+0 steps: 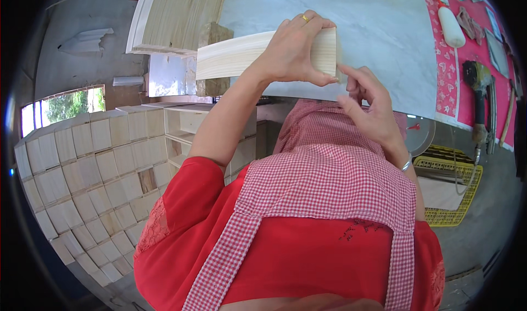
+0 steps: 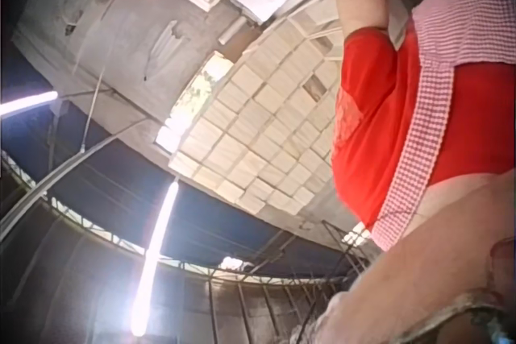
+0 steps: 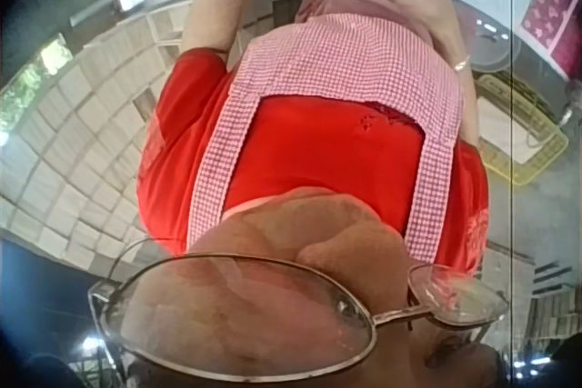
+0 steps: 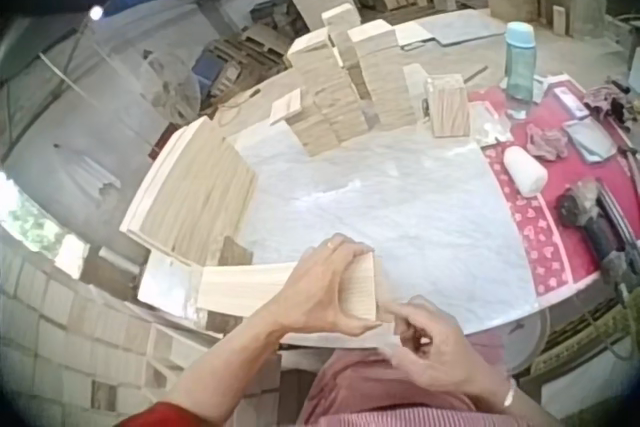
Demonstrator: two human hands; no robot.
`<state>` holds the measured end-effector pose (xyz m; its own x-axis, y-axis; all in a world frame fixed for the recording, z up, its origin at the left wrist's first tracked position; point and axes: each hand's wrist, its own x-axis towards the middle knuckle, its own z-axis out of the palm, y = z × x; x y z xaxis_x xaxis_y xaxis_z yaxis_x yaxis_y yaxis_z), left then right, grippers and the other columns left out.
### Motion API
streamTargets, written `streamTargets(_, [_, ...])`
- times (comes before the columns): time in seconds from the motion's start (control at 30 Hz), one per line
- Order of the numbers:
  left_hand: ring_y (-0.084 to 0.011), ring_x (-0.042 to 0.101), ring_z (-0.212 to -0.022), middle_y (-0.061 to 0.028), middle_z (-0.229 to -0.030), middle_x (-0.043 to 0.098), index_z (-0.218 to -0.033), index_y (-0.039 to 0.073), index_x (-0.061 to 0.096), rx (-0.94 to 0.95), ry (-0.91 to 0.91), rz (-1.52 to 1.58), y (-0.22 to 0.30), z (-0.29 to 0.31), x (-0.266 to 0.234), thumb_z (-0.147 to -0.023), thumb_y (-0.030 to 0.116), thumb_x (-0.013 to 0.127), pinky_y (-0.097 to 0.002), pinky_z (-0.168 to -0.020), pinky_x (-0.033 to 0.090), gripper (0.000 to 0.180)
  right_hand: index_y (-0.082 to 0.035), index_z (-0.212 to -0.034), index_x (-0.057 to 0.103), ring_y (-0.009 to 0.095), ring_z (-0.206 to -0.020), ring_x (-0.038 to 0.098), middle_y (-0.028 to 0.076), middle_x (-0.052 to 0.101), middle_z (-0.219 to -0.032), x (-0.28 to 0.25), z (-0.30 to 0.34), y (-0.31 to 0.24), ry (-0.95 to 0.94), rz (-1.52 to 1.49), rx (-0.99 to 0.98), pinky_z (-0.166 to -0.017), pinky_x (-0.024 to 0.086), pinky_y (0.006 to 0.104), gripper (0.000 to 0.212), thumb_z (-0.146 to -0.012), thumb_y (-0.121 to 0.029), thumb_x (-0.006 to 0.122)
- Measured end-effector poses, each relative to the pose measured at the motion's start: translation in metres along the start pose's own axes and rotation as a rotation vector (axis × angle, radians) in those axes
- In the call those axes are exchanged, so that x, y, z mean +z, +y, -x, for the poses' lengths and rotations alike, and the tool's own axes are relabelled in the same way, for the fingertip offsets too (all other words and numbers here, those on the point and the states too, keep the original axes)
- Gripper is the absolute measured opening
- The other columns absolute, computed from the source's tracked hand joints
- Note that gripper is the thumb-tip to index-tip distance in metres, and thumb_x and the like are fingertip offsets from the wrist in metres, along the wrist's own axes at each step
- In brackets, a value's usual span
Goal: The recorder is assembling wooden boxes or frames by applying glue to the joints and using a pneumatic nail gun to secure the pieces together.
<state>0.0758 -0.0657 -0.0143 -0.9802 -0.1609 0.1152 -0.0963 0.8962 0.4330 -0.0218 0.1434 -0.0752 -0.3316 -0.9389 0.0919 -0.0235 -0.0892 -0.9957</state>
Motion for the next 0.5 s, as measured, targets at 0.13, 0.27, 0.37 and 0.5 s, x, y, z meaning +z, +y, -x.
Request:
streamTargets(0.13, [-0.0335,0.056,-0.107,-0.0137,-0.116,0.056,-0.125,0.004,0.054,0.018,-0.002,-0.025,0.000,0.001,-0.001,-0.053,0.040,0.086,-0.0415,-0.093,0.042,0.086,-0.003,-0.143,0.044,0.006,-0.077,0.050,0.002,0.052,-0.108,-0.002,-0.008,0.023,0.193,0.072,0.003,-0.067,0.045,0.0200,0.064,-0.084,-0.001,0.070])
streamTargets(0.27, [-0.0338,0.056,-0.105,-0.0142,-0.115,0.056,-0.125,0.005,0.054,0.024,-0.022,-0.026,0.000,-0.001,0.000,-0.053,0.039,0.086,-0.0418,-0.091,0.043,0.086,-0.006,-0.138,0.051,0.008,-0.074,0.053,0.003,0.060,-0.105,-0.017,-0.047,0.033,0.122,-0.173,-0.016,-0.061,0.042,0.0219,0.066,-0.080,-0.018,0.080])
streamTargets(0.37, [-0.0340,0.056,-0.105,-0.0145,-0.114,0.056,-0.125,0.005,0.054,0.033,-0.006,-0.011,-0.001,0.001,0.001,-0.053,0.039,0.086,-0.0420,-0.090,0.044,0.086,-0.003,-0.141,0.046,0.007,-0.077,0.054,0.004,0.059,-0.107,-0.027,-0.056,0.030,-0.053,-0.201,0.066,-0.064,0.044,0.0216,0.072,-0.079,-0.014,0.080])
streamTargets(0.5, [-0.0342,0.056,-0.105,-0.0143,-0.114,0.056,-0.124,0.005,0.054,0.035,-0.002,-0.011,-0.003,-0.001,0.000,-0.052,0.039,0.086,-0.0422,-0.089,0.044,0.086,-0.004,-0.140,0.047,0.008,-0.075,0.053,0.002,0.060,-0.100,-0.030,-0.071,0.038,-0.178,-0.218,0.145,-0.065,0.044,0.0227,0.080,-0.072,-0.022,0.086])
